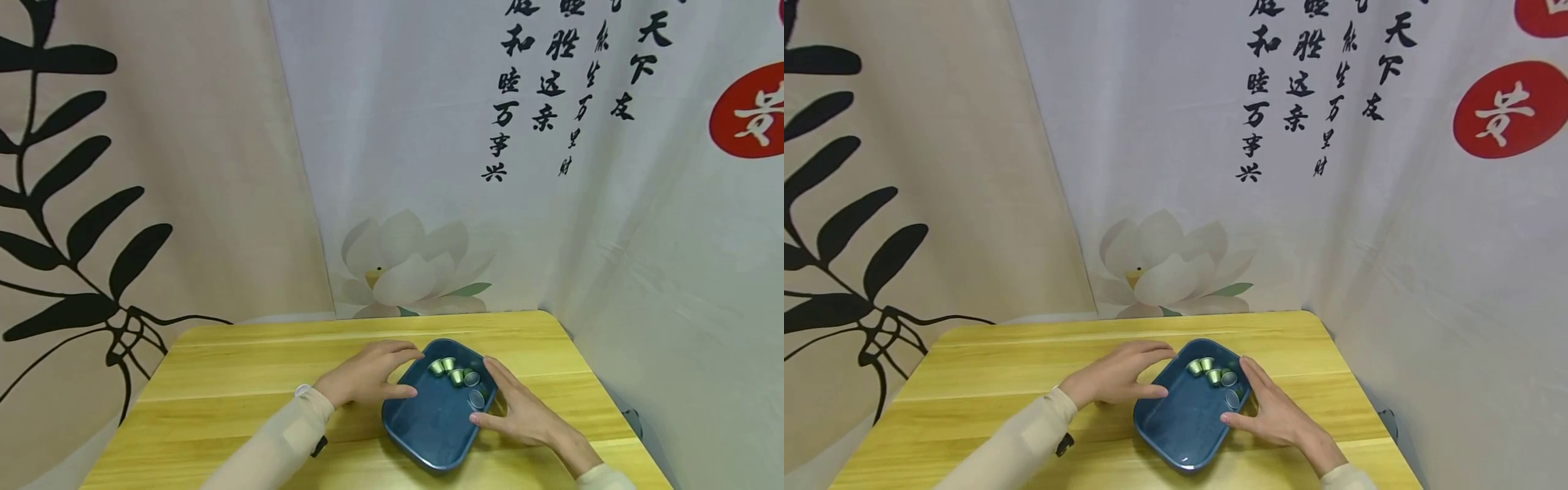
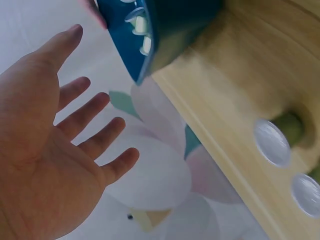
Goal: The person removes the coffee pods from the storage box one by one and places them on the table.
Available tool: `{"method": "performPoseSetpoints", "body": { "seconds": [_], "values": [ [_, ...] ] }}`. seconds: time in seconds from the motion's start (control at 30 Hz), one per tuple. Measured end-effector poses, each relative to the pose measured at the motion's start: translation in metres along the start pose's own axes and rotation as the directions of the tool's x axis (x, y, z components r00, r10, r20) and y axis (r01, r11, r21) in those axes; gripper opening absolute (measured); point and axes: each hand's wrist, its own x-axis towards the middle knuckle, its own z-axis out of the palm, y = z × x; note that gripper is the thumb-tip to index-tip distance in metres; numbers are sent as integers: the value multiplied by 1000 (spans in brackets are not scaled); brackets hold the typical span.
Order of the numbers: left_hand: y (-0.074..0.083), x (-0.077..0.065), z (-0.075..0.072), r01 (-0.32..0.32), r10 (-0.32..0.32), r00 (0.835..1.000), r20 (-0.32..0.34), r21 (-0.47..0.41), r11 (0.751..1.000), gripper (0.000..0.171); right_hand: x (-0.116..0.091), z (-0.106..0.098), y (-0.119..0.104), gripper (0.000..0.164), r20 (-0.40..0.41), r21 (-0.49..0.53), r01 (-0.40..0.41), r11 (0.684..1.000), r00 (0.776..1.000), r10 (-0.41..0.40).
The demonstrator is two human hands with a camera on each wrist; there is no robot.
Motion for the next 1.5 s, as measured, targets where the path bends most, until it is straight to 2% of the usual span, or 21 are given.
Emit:
{"method": "performPoseSetpoints", "body": {
  "seconds": [0.2,0.4,0.53,0.73,0.93,1.13,1.5],
  "values": [
    [15,30,6,-11,6,998,63,80,997,64,0,-2,2,118,6,10,-1,1000,1000,1],
    [26,55,11,-20,7,994,112,115,993,64,0,-3,3,119,10,12,9,1000,1000,-9],
    [28,70,16,-23,8,991,131,109,994,62,0,-4,3,120,16,22,5,1000,1000,-5],
    [26,89,23,17,-34,986,164,105,994,60,0,-4,3,119,19,33,1,999,1000,-2],
    [23,102,32,59,-80,975,208,106,993,58,0,-2,3,119,20,49,2,999,1000,-3],
    [23,110,41,109,-133,966,221,119,987,57,-1,-1,4,119,20,64,11,998,1000,-12],
    [26,124,54,160,-175,954,245,80,984,51,0,0,4,118,16,59,12,998,1000,-13]
  ]
}}
